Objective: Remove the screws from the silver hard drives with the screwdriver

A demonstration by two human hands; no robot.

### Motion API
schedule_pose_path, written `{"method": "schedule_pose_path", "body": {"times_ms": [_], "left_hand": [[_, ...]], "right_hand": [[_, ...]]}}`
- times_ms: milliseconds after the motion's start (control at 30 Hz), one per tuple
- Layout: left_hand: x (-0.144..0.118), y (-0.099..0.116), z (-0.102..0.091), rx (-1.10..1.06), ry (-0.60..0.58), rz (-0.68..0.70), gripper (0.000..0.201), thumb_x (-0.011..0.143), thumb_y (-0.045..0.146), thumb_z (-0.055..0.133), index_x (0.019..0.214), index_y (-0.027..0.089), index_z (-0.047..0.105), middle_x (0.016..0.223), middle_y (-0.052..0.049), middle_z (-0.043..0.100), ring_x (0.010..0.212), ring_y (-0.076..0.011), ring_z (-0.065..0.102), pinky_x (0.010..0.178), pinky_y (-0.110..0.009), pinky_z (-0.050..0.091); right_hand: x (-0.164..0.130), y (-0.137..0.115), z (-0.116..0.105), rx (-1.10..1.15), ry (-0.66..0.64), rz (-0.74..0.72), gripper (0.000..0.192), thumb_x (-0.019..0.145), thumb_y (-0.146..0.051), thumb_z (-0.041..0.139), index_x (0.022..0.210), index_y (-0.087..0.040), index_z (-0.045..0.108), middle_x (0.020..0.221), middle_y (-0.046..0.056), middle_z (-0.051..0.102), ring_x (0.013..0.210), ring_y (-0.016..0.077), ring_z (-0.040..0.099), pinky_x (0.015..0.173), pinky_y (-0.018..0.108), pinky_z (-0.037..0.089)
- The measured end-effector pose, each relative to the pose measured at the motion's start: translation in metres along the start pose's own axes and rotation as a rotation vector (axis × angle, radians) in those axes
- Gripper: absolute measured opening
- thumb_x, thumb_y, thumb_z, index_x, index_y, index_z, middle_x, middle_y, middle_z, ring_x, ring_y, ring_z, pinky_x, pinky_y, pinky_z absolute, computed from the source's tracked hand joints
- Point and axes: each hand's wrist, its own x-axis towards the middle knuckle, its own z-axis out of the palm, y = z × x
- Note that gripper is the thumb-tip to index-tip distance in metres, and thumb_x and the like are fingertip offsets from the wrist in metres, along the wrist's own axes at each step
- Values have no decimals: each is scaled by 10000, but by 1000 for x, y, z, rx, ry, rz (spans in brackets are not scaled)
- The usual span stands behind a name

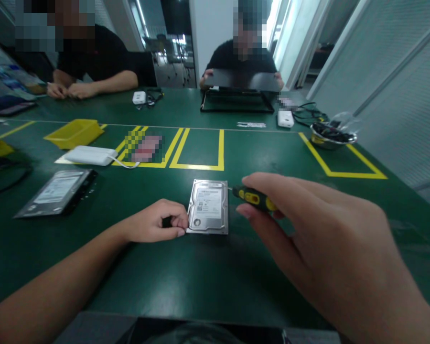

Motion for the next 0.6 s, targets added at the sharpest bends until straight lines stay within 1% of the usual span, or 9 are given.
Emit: {"method": "schedule_pose_path", "body": {"times_ms": [33,100,167,200,267,400,533,600], "left_hand": [[0,0,0,4,2,6,84,821,153,635,897,144,670,770,-1,610,683,-103,556,632,-224,447],[0,1,0,10,3,10,84,824,143,620,889,148,673,766,0,608,679,-103,551,631,-227,442],[0,2,1,13,2,9,84,825,139,610,879,149,673,764,0,605,674,-103,546,628,-228,438],[0,3,1,13,1,9,83,826,140,607,875,149,673,762,1,603,670,-102,543,625,-227,436],[1,3,1,16,1,10,84,824,139,601,871,149,671,763,0,602,666,-102,538,621,-226,433],[1,5,2,43,4,19,92,813,121,588,858,154,662,760,2,603,672,-103,535,635,-225,433],[1,8,3,96,6,24,99,805,105,569,846,156,644,759,9,591,673,-102,525,640,-225,424],[1,10,4,121,5,25,103,797,96,565,841,156,636,753,13,581,670,-101,520,640,-226,418]], "right_hand": [[-6,7,1,-27,-25,-23,363,892,-576,537,1150,-347,650,865,-31,721,532,130,575,545,279,393],[-19,20,2,-49,-25,11,380,891,-584,542,1152,-329,647,852,-28,724,479,112,545,520,270,391],[-31,33,3,-66,-8,93,385,878,-592,563,1138,-324,657,791,-32,705,439,98,508,495,259,378],[-36,39,3,-84,-6,159,390,873,-591,572,1135,-316,662,777,-29,696,436,95,504,494,258,378],[-46,48,5,-104,11,255,396,874,-579,577,1142,-301,666,834,-12,713,423,84,491,498,259,387],[-60,61,11,-142,10,344,369,880,-532,589,1133,-279,679,908,22,745,450,100,543,520,261,423],[-67,69,17,-156,-50,411,437,873,-580,547,1084,-233,709,797,37,741,439,131,574,474,263,415],[-70,73,19,-158,-82,441,449,866,-581,542,1079,-226,716,774,39,739,469,152,605,475,267,420]]}}
